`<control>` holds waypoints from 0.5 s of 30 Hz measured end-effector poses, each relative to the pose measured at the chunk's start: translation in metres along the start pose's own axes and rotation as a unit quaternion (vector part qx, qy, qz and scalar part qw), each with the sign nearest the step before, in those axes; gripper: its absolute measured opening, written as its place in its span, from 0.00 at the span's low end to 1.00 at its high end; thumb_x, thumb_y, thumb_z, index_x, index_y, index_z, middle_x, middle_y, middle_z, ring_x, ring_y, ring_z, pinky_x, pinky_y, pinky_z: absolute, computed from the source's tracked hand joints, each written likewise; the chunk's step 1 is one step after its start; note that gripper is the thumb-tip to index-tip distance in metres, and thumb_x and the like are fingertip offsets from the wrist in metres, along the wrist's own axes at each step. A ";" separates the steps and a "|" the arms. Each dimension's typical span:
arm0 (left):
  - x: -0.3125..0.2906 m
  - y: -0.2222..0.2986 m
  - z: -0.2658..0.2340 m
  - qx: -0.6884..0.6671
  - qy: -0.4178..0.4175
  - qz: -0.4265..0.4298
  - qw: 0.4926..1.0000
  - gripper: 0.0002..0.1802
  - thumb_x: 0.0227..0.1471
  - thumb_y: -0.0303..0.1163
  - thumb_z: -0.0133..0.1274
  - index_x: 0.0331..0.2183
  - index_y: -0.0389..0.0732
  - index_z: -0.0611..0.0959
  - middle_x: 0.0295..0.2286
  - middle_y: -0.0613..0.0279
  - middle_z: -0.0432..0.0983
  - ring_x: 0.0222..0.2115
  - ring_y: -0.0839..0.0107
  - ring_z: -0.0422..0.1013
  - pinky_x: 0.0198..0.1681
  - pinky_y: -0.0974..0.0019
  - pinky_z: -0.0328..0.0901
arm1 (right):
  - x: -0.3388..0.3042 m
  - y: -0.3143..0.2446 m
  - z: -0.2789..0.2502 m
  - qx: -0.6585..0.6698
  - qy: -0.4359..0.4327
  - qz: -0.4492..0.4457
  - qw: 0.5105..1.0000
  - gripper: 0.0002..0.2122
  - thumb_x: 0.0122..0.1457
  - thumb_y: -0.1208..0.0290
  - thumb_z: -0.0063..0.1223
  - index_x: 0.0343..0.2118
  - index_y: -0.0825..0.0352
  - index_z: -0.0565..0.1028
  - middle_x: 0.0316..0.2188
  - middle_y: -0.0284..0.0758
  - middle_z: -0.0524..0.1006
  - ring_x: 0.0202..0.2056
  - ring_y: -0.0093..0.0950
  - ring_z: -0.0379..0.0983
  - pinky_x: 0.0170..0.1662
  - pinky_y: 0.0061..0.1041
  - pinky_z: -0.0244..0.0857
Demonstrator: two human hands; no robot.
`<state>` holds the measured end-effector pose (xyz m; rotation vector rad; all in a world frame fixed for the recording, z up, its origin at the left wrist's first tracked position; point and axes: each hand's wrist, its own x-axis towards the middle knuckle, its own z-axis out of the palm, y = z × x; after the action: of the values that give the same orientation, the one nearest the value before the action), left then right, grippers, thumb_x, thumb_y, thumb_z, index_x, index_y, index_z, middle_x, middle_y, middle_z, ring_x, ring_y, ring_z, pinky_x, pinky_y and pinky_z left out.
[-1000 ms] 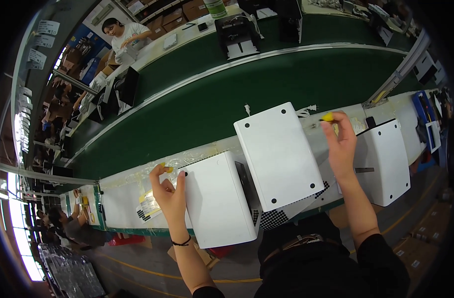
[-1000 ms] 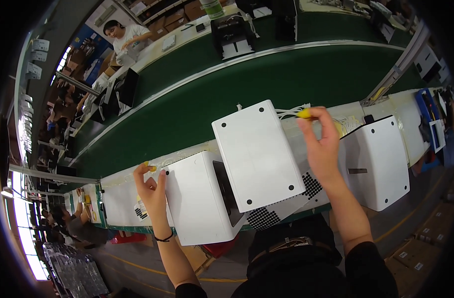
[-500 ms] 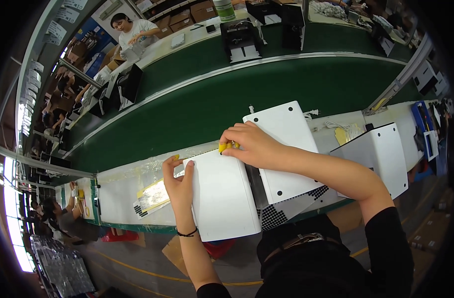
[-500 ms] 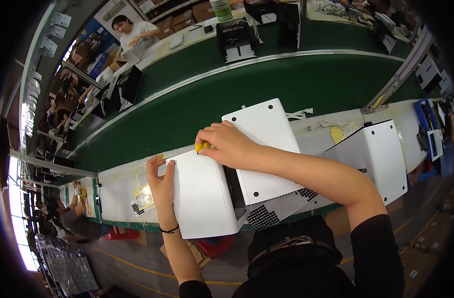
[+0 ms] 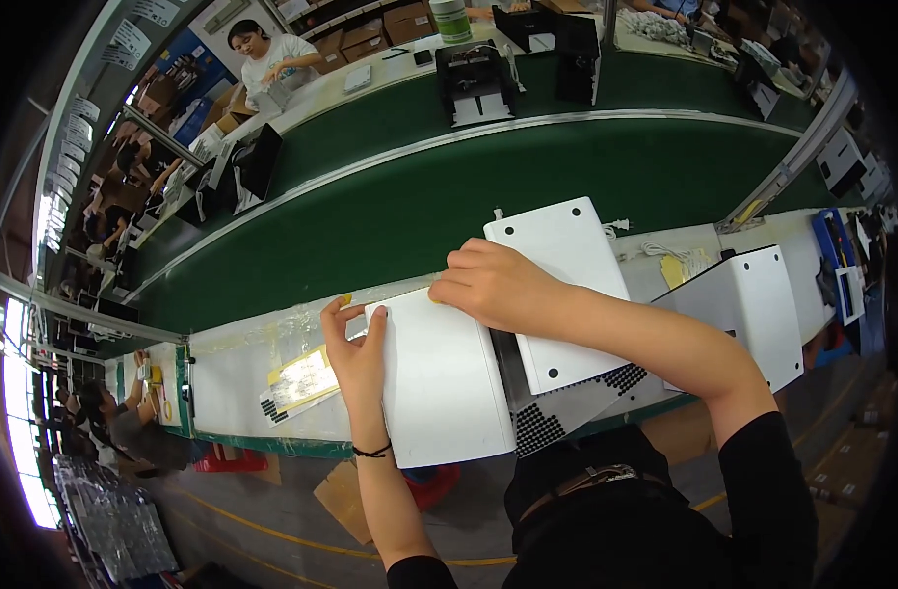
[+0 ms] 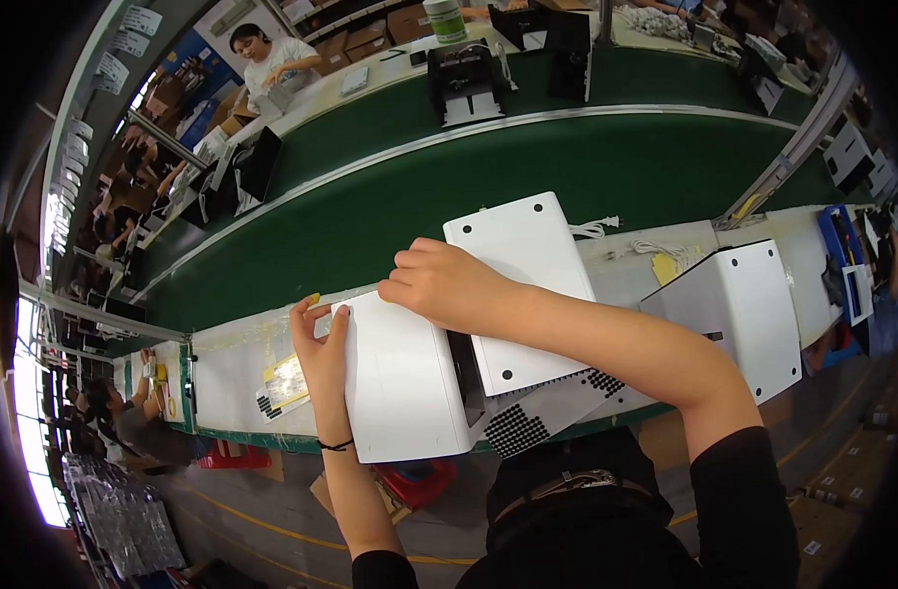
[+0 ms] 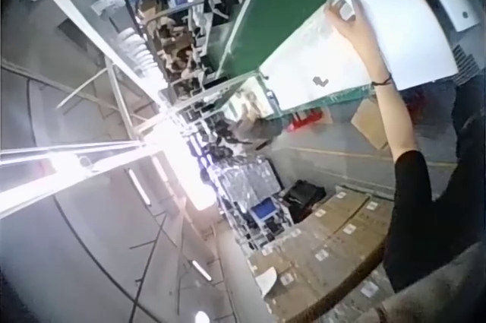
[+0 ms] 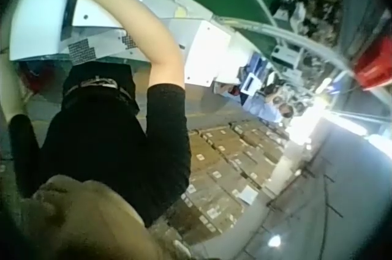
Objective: Apply adhesive labels and stickers to computer cases on a production assembly line.
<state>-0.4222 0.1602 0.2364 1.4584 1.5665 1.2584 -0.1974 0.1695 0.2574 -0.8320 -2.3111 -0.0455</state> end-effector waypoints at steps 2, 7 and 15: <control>0.000 0.001 0.002 -0.003 0.005 -0.003 1.000 0.28 0.49 0.30 0.60 0.49 0.36 0.67 0.37 0.59 0.73 0.21 0.78 0.69 0.22 0.77 0.63 | -0.002 -0.001 -0.004 0.004 -0.009 0.000 1.000 0.04 0.50 0.74 0.57 0.29 0.64 0.76 0.24 0.30 0.74 0.29 0.28 0.69 0.37 0.24 0.63; -0.001 0.001 -0.002 0.042 0.020 0.002 0.999 0.29 0.48 0.32 0.60 0.49 0.36 0.67 0.37 0.60 0.74 0.18 0.80 0.66 0.20 0.78 0.60 | -0.004 -0.002 -0.020 0.042 -0.034 0.062 0.997 0.04 0.51 0.73 0.57 0.29 0.64 0.76 0.24 0.31 0.75 0.30 0.29 0.70 0.37 0.25 0.64; -0.002 0.001 0.000 0.061 0.036 0.018 0.997 0.29 0.47 0.32 0.61 0.49 0.36 0.68 0.36 0.61 0.74 0.15 0.83 0.61 0.19 0.78 0.56 | -0.017 -0.001 -0.015 0.028 -0.016 0.002 0.999 0.05 0.50 0.74 0.56 0.31 0.65 0.74 0.26 0.33 0.75 0.36 0.32 0.72 0.48 0.29 0.63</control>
<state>-0.4214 0.1583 0.2371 1.5391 1.6970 1.2687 -0.1794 0.1561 0.2593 -0.8157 -2.3293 0.0342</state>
